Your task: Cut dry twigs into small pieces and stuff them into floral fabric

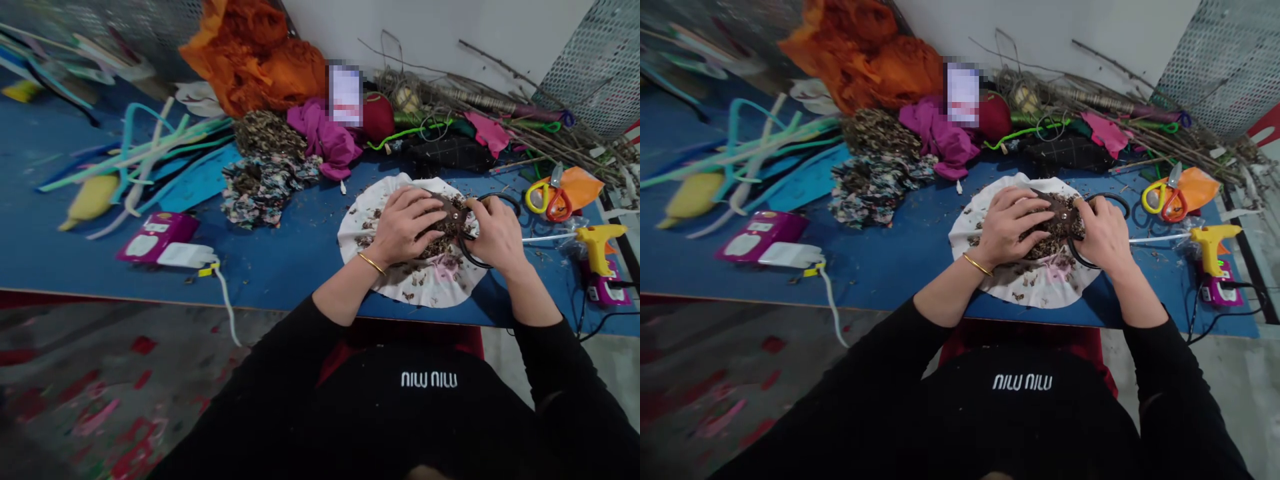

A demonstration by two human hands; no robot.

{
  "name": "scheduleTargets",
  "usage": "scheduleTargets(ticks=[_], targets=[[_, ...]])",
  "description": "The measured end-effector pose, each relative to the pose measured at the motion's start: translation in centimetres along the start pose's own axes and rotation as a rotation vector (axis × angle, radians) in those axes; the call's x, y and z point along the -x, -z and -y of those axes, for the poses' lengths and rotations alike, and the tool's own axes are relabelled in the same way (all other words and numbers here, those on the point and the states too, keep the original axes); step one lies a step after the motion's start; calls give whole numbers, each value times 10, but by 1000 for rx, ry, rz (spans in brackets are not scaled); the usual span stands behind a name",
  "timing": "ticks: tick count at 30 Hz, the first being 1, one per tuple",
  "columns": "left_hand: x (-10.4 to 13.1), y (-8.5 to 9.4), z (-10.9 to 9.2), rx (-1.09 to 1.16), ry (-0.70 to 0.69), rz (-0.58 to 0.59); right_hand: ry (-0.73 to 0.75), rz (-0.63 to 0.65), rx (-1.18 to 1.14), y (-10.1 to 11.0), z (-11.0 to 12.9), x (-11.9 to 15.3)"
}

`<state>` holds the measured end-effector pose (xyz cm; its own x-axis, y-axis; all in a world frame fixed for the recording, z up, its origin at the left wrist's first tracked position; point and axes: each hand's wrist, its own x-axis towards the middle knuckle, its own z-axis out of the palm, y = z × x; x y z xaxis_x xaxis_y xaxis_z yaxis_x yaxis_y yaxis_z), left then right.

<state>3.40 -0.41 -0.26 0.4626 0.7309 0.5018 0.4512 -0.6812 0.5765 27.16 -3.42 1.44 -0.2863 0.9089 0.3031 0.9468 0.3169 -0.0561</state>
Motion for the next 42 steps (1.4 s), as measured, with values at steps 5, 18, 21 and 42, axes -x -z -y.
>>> scheduleTargets(ticks=[5,18,21,42], targets=[[0,-8,22,-239,-47,-283,4,-82,-14,5,-19,0],[-9,-30,-6,-383,194,182,-267,-160,-491,-11,-45,-13],[-14,-39,-27,-440,32,303,-242,-143,-470,-13,-40,-13],[-1,1,20,-344,67,320,-249,-14,-431,-33,-33,-14]])
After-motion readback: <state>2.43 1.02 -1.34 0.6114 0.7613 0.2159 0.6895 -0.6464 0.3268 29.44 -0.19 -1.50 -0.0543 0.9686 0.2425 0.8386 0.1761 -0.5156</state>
